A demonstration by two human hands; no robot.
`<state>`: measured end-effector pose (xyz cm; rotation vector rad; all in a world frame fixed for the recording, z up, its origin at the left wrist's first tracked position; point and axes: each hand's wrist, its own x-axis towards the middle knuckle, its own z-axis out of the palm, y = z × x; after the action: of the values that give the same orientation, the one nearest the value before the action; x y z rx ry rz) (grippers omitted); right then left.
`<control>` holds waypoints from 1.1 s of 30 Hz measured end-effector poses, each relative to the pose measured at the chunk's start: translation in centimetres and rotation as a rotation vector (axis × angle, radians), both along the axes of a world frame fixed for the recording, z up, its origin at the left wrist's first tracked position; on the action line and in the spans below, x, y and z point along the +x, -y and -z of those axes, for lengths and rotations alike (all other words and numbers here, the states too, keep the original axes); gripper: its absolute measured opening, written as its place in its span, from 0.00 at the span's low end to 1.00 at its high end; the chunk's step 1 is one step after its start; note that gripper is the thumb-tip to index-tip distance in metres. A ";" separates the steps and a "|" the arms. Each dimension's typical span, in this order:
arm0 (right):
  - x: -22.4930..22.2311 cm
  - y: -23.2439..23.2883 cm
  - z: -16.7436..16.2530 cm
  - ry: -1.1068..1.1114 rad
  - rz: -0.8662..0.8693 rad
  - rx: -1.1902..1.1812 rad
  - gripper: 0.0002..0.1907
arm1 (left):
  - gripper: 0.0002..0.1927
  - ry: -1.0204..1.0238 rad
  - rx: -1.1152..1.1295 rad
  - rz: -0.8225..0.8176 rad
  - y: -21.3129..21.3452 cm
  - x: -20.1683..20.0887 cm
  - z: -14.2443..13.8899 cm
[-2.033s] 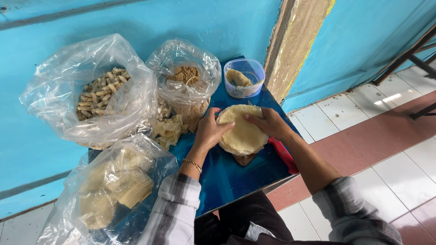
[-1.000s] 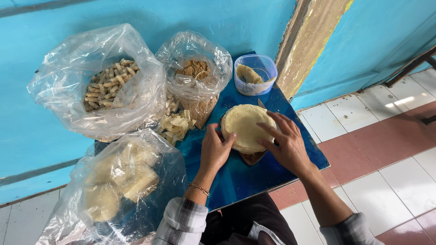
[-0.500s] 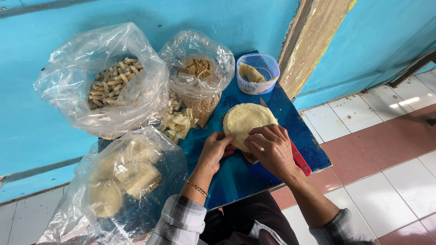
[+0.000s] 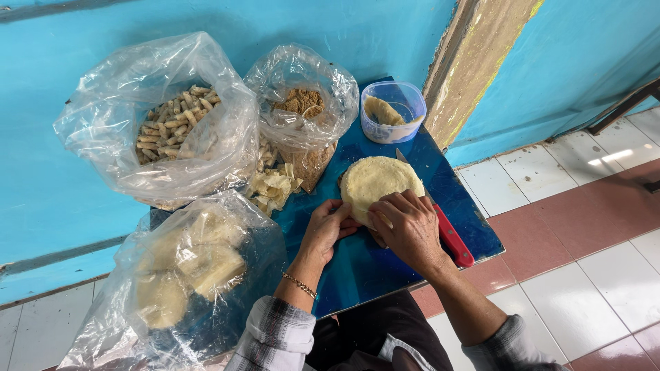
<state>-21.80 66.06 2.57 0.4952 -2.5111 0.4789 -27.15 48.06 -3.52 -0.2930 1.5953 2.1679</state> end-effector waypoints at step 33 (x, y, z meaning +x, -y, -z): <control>7.6 -2.2 -1.8 -0.140 -0.042 -0.051 0.13 | 0.13 -0.481 -0.653 -0.156 -3.8 5.6 -5.8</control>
<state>-14.22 68.30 4.34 0.5436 -2.3530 0.5045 -21.53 51.85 2.24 -0.0837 2.6179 1.8415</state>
